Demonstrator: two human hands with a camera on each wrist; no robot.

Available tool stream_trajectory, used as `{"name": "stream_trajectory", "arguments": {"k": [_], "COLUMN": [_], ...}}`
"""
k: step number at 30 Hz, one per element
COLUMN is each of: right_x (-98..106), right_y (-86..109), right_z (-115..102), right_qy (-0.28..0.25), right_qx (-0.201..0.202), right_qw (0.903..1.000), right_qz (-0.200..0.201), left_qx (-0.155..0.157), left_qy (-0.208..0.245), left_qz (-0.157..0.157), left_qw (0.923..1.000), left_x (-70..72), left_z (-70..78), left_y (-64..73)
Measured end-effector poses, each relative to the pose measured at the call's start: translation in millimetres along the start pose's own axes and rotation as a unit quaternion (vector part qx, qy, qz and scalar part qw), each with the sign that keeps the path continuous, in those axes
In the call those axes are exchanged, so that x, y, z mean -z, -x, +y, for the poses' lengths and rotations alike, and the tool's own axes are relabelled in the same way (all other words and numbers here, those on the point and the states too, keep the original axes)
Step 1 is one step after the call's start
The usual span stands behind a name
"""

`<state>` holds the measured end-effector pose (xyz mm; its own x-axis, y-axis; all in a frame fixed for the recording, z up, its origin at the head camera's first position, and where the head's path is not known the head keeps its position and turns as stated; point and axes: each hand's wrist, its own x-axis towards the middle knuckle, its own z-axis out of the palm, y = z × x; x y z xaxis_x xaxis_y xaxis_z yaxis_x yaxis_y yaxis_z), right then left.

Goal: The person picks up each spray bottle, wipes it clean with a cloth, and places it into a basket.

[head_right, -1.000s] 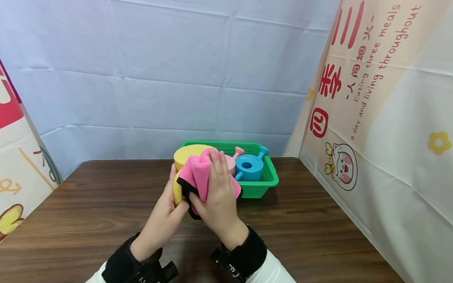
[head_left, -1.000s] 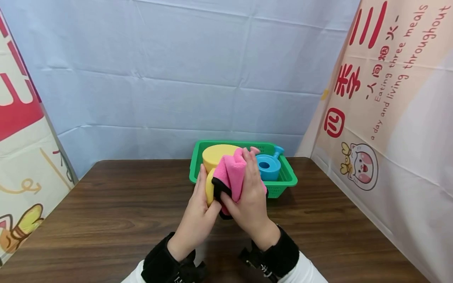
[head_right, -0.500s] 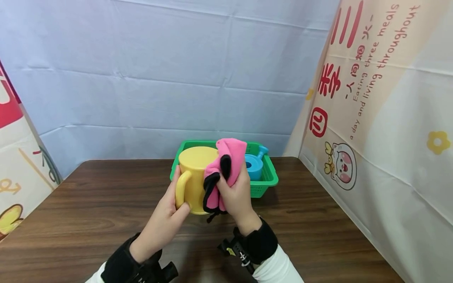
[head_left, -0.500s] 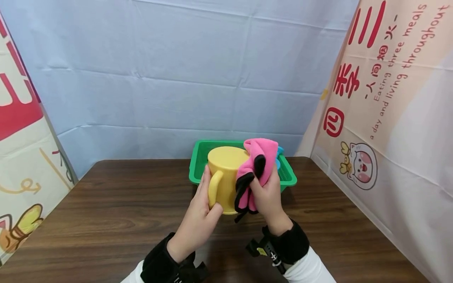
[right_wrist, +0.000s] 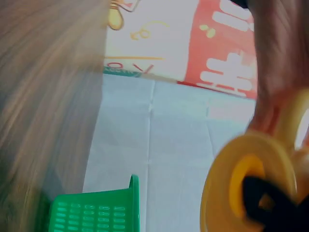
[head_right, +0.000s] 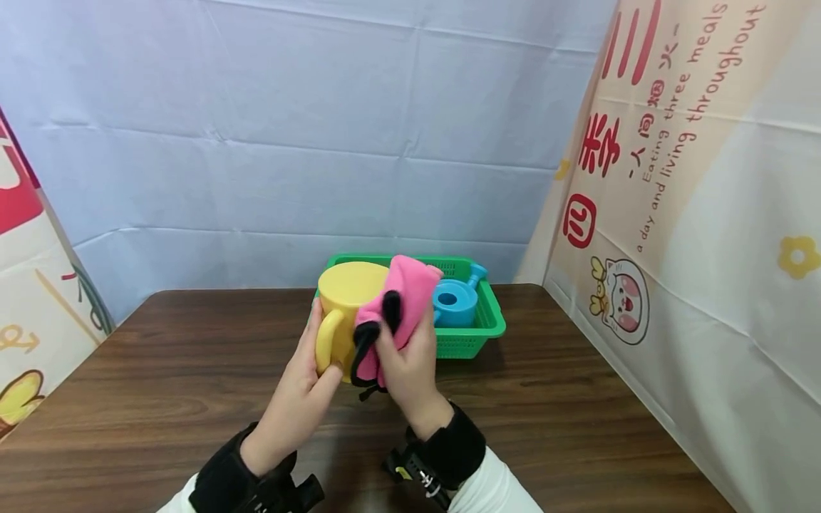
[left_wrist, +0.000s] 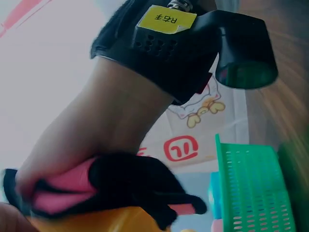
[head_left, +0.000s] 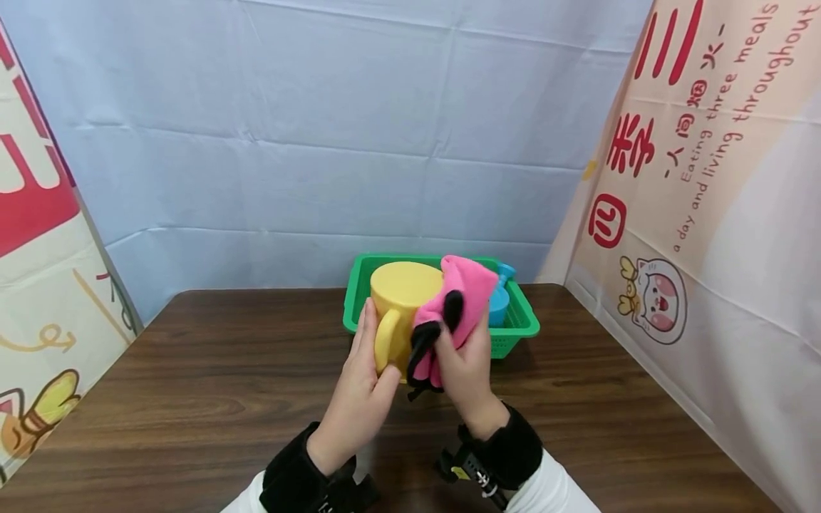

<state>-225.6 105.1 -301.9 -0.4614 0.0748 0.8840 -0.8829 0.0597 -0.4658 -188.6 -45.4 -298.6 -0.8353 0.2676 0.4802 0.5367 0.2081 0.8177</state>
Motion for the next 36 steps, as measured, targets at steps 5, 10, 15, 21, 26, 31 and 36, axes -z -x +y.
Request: {"name": "stream_trajectory", "arguments": {"k": [5, 10, 15, 21, 26, 31, 36], "right_x": [-15, -22, -16, 0, 15, 22, 14], "right_y": [6.1, 12.4, 9.1, -3.8, -8.1, -8.3, -5.0], "right_z": [1, 5, 6, 2, 5, 12, 14], "right_qy": [0.199, 0.307, 0.284, 0.131, -0.009, -0.065, -0.032], "right_qx": [0.125, 0.186, 0.181, 0.098, -0.045, -0.105, -0.059], "right_qw": [0.9717, 0.9331, 0.9411, 0.9859, 0.9978, 0.9902, 0.9950], "right_qz": [-0.022, -0.026, -0.029, -0.038, -0.048, -0.067, -0.075], "left_qx": [-0.001, -0.001, -0.003, 0.012, 0.026, 0.026, 0.018], "left_qy": [0.048, 0.050, 0.042, 0.038, 0.044, 0.088, 0.114], "left_qz": [0.017, 0.033, 0.022, 0.011, 0.004, 0.014, 0.057], "left_qw": [0.9987, 0.9982, 0.9989, 0.9992, 0.9987, 0.9956, 0.9917], "left_x": [1.2, 4.4, 2.4, 1.3, 3.7, 9.0, 12.2], "left_z": [-3.6, -6.9, -8.1, -2.2, 0.2, 1.1, 0.6], "left_y": [-1.9, -2.5, -0.7, 0.0, 1.3, 2.7, 2.1]}}
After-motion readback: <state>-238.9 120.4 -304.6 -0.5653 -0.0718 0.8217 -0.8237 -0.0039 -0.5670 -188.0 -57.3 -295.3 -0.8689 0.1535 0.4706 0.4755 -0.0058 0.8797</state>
